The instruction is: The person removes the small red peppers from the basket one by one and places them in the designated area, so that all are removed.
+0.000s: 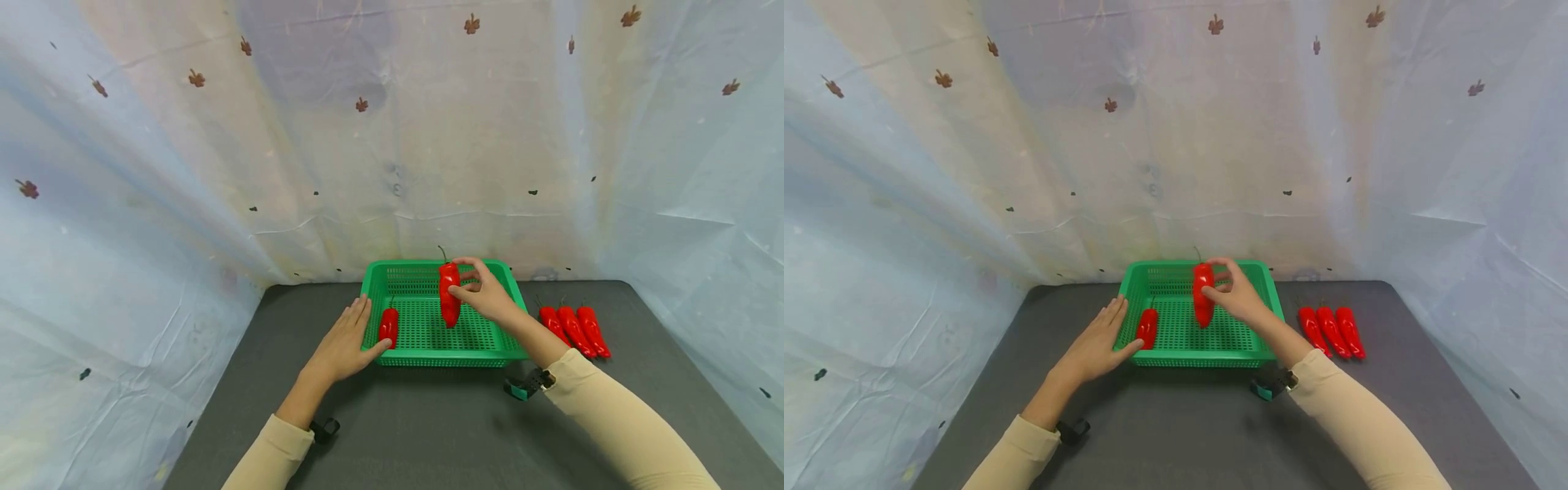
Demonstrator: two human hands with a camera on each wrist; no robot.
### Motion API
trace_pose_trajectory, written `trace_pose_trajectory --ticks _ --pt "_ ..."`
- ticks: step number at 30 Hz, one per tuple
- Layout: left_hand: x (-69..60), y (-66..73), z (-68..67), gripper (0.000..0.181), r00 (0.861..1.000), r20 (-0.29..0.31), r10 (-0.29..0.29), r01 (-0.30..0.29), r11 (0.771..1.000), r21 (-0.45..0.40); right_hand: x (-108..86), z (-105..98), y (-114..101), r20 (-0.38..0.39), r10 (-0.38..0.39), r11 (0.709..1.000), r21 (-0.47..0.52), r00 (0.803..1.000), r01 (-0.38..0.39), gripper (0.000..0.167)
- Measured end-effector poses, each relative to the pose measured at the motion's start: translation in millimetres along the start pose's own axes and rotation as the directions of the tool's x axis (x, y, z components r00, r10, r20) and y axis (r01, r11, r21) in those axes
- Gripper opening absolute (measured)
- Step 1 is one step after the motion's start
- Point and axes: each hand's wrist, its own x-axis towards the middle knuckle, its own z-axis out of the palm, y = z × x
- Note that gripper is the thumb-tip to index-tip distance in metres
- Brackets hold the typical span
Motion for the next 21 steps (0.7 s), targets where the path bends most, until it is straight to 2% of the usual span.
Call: trace_pose_trajectory --ticks 6,13,21 --pt "-1.2 0.5 -0.1 0.106 1.000 -0.004 0.001 -0.001 1.000 0.003 -13.1 -26 0 -0.015 -0.009 1.000 -0.002 1.000 0.009 0.064" --pt "-0.9 0.1 -0.3 0.106 1.000 -0.014 0.008 -0.008 1.000 0.000 -28.4 -59 2 -0.067 -0.038 0.999 -0.037 0.997 0.036 0.065" --pt "-0.6 -1.6 1.5 0.107 1.000 -0.009 -0.001 0.001 1.000 0.010 -48.0 -86 6 -0.113 -0.005 0.998 -0.058 0.994 -0.001 0.070"
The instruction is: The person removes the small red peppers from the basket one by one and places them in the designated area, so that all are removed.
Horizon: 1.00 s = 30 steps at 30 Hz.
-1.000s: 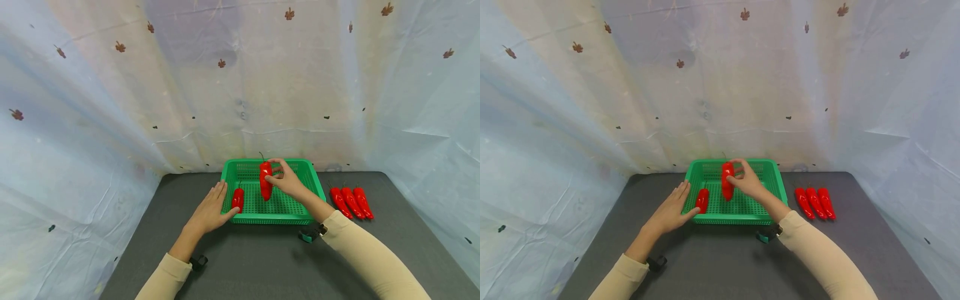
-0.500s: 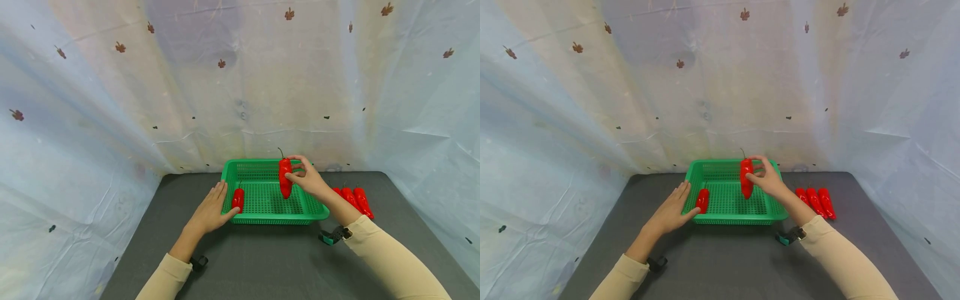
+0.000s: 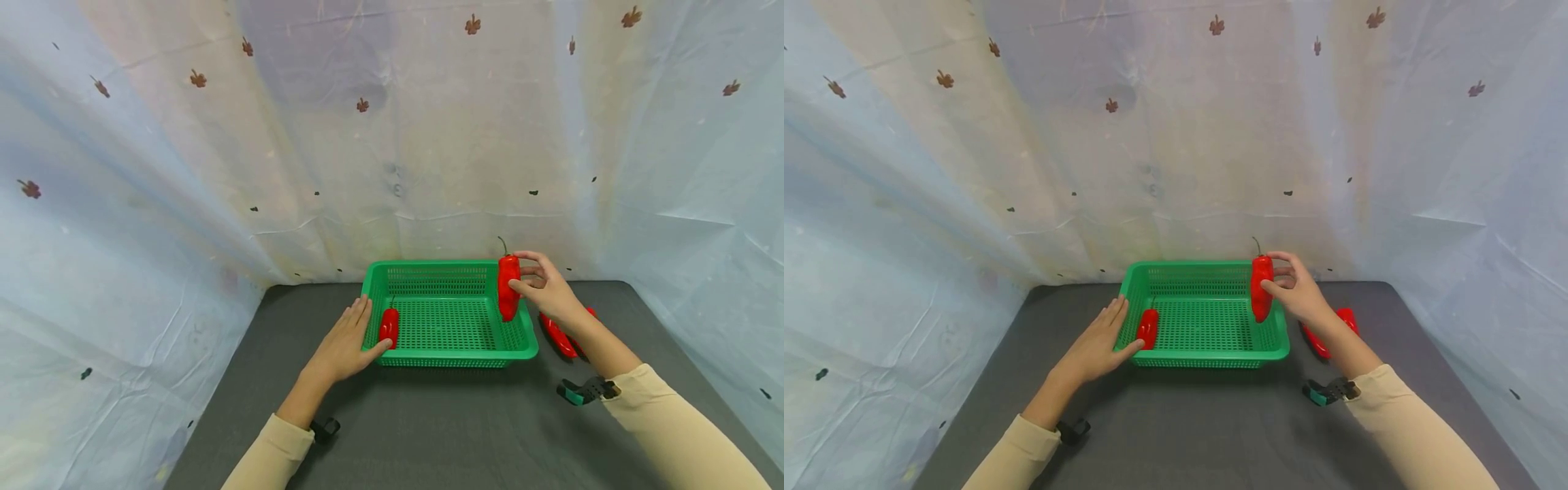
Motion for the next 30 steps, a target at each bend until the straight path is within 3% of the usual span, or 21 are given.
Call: trace_pose_trajectory --ticks 10,30 --pt "-0.4 0.2 0.9 0.107 1.000 -0.001 0.000 0.000 1.000 0.003 -14.0 -30 15 -0.059 -0.028 0.997 -0.067 0.998 0.024 0.066" --pt "-0.6 0.3 0.0 0.107 1.000 -0.003 0.004 -0.004 1.000 -0.008 -35.6 -95 70 -0.185 0.102 0.976 -0.171 0.977 -0.135 0.063"
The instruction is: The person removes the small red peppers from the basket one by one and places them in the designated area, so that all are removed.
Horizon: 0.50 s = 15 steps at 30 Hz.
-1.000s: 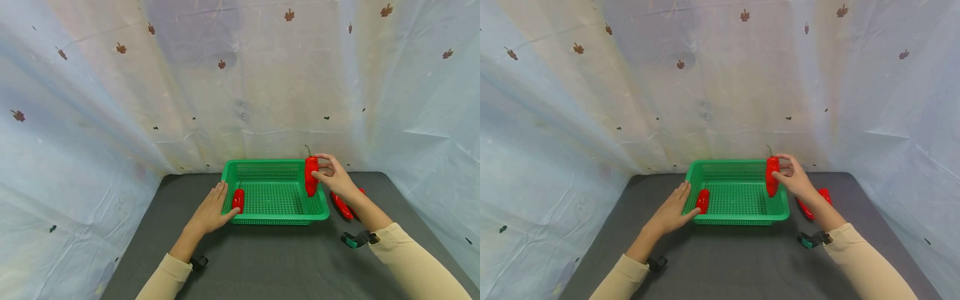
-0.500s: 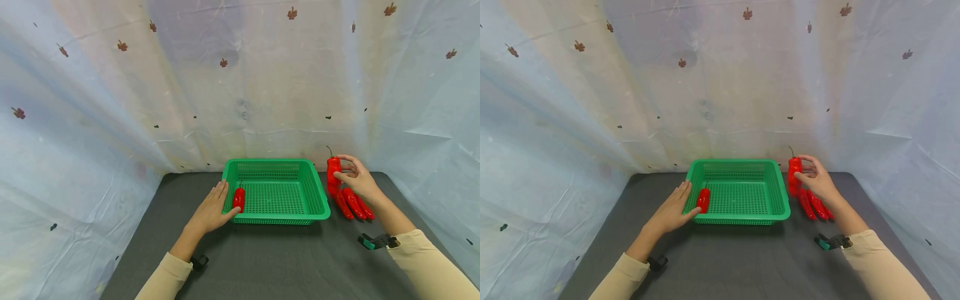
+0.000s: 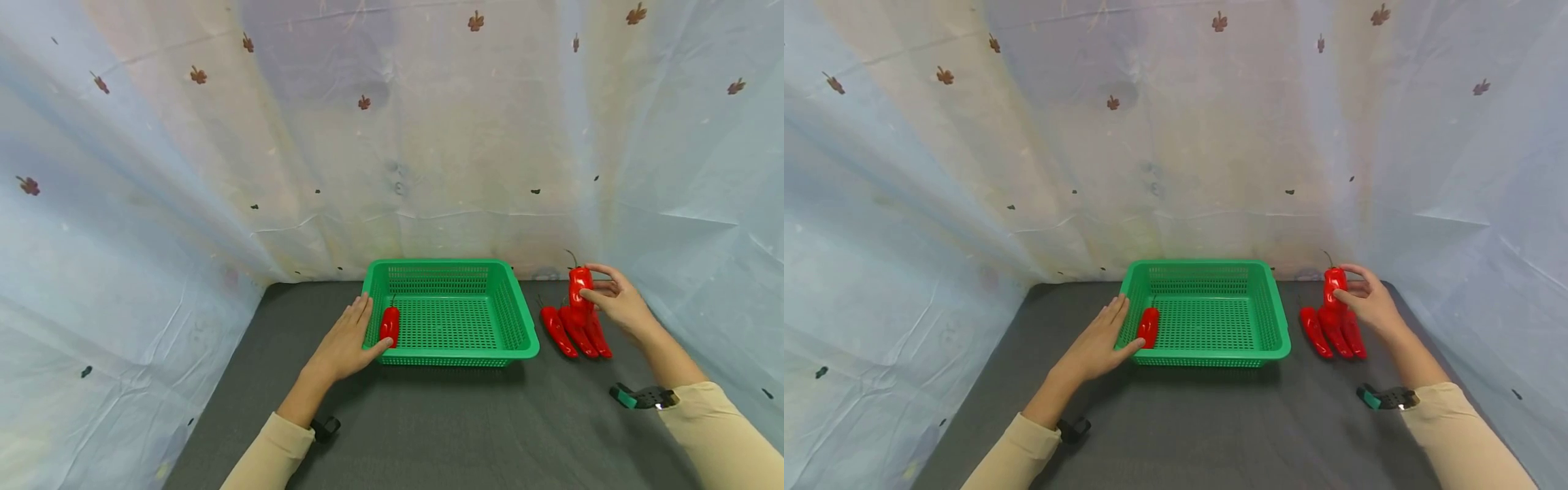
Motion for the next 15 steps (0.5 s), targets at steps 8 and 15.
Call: trace_pose_trajectory --ticks 8,15 --pt "0.1 -0.5 0.5 0.106 1.000 -0.010 0.013 -0.013 1.000 0.002 -1.0 -18 27 0.021 0.024 0.998 -0.066 0.999 -0.023 0.063" --pt "0.2 -0.6 -0.1 0.107 1.000 -0.003 0.008 -0.008 1.000 0.004 -0.9 -29 43 0.015 0.094 0.989 -0.119 0.995 -0.091 0.068"
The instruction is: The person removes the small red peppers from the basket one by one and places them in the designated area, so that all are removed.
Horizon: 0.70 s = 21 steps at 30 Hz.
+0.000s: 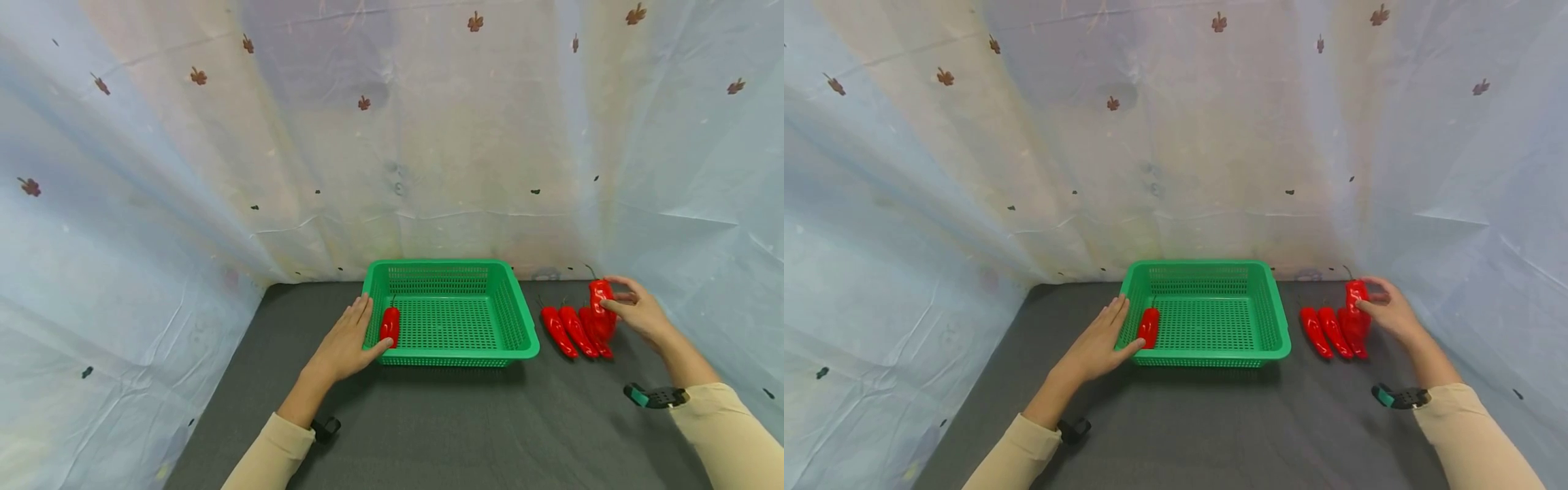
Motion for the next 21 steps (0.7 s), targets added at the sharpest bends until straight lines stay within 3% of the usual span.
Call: trace_pose_trajectory --ticks 9,21 --pt "0.6 -0.7 0.3 0.106 1.000 -0.002 -0.001 0.001 1.000 0.007 -1.1 -11 23 -0.005 0.061 0.996 -0.063 0.998 -0.061 0.065" --pt "0.8 0.7 0.9 0.106 1.000 0.001 -0.005 0.005 1.000 0.004 -1.0 -15 51 0.052 0.049 0.990 -0.132 0.997 -0.041 0.059"
